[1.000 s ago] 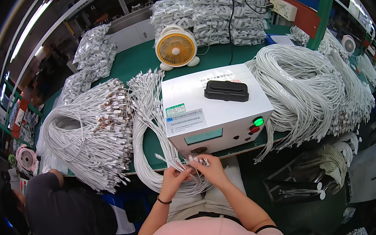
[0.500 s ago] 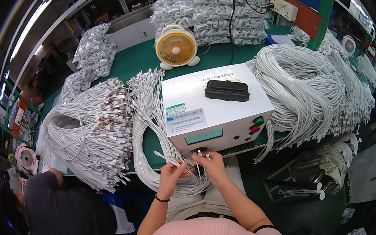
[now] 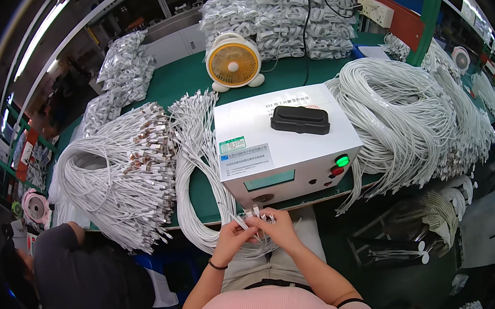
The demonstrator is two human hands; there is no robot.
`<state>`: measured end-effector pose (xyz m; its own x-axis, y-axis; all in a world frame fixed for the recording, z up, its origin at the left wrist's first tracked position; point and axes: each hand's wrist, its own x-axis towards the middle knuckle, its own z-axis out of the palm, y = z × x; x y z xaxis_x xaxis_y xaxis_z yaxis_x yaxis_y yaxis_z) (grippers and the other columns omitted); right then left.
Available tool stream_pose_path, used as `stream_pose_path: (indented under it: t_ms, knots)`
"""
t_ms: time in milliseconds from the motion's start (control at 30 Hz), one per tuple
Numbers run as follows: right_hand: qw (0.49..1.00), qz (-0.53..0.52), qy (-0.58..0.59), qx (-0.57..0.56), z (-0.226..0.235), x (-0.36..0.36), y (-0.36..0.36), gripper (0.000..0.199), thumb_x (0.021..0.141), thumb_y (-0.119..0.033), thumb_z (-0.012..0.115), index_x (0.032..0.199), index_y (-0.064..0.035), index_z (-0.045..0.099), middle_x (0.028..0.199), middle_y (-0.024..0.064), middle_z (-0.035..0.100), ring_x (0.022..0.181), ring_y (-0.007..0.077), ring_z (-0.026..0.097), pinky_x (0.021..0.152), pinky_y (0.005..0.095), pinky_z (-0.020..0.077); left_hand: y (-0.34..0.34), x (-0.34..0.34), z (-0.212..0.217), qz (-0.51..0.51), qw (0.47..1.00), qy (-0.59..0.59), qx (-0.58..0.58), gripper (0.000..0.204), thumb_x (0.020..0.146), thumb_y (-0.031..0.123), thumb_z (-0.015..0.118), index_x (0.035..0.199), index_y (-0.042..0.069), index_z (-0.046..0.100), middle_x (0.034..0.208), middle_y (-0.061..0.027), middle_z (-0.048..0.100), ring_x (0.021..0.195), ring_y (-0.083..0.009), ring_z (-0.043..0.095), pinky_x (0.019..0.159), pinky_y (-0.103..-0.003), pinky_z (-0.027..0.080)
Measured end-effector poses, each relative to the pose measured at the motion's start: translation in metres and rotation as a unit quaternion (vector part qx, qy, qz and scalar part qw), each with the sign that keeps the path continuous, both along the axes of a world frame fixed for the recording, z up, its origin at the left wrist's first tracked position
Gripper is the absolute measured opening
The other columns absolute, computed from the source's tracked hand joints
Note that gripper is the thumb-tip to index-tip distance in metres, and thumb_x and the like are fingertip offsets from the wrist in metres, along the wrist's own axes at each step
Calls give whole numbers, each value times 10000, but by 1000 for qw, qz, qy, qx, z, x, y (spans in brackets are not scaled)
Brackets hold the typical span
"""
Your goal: The person holds a bundle of cables and inserts the cable connectors one by one into the port of a testing machine.
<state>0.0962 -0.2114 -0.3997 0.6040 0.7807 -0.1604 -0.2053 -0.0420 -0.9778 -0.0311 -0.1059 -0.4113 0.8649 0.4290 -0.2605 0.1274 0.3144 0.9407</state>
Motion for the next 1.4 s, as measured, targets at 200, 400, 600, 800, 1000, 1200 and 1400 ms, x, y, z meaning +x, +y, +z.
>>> stream_pose_path:
  t_ms: [200,400,600,800,1000,1200,1400]
  knots:
    - [997,-66,44,-19,-5,6,0,177,796,-158,696,821,16,674,721,14,636,662,59,560,602,211,424,2,2,9,57,997,-20,-53,218,927,155,550,1029,-34,590,941,-96,646,893,-168,647,724,-269,550]
    - [988,-72,135,13,5,12,10,161,791,-133,689,794,26,667,715,34,636,646,72,552,591,220,422,8,4,24,74,994,-30,-68,191,939,140,525,1033,-25,553,950,-112,647,901,-181,649,730,-272,553]
    - [988,-69,139,17,6,13,10,172,790,-128,690,823,39,667,784,65,652,672,83,575,631,218,446,5,7,20,76,996,-36,-43,151,929,112,534,1013,-14,540,941,-114,650,882,-185,655,712,-268,558]
    - [998,38,-17,-50,9,9,2,183,803,-147,682,849,30,666,809,56,662,702,75,584,665,222,456,3,2,0,63,997,-48,-23,142,913,95,555,1003,-14,537,922,-109,654,866,-186,660,678,-273,565]
    - [998,-65,10,4,-5,3,0,239,842,-183,649,940,34,673,777,36,658,739,75,572,700,227,441,1,0,11,95,994,-35,-31,149,912,99,557,1013,-9,540,915,-103,655,850,-181,660,658,-269,563]
    - [995,-58,72,26,-7,4,1,211,837,-168,646,912,27,675,746,35,643,711,79,556,670,227,424,-2,-1,10,55,997,-44,-14,153,918,122,557,1003,-6,556,885,-103,657,809,-175,664,638,-261,558]
    - [987,-70,144,17,1,10,8,175,816,-157,661,831,18,670,731,45,643,668,80,543,624,228,407,-5,1,15,59,998,-32,-14,175,922,135,556,1024,-6,562,859,-92,658,794,-167,664,634,-258,555]
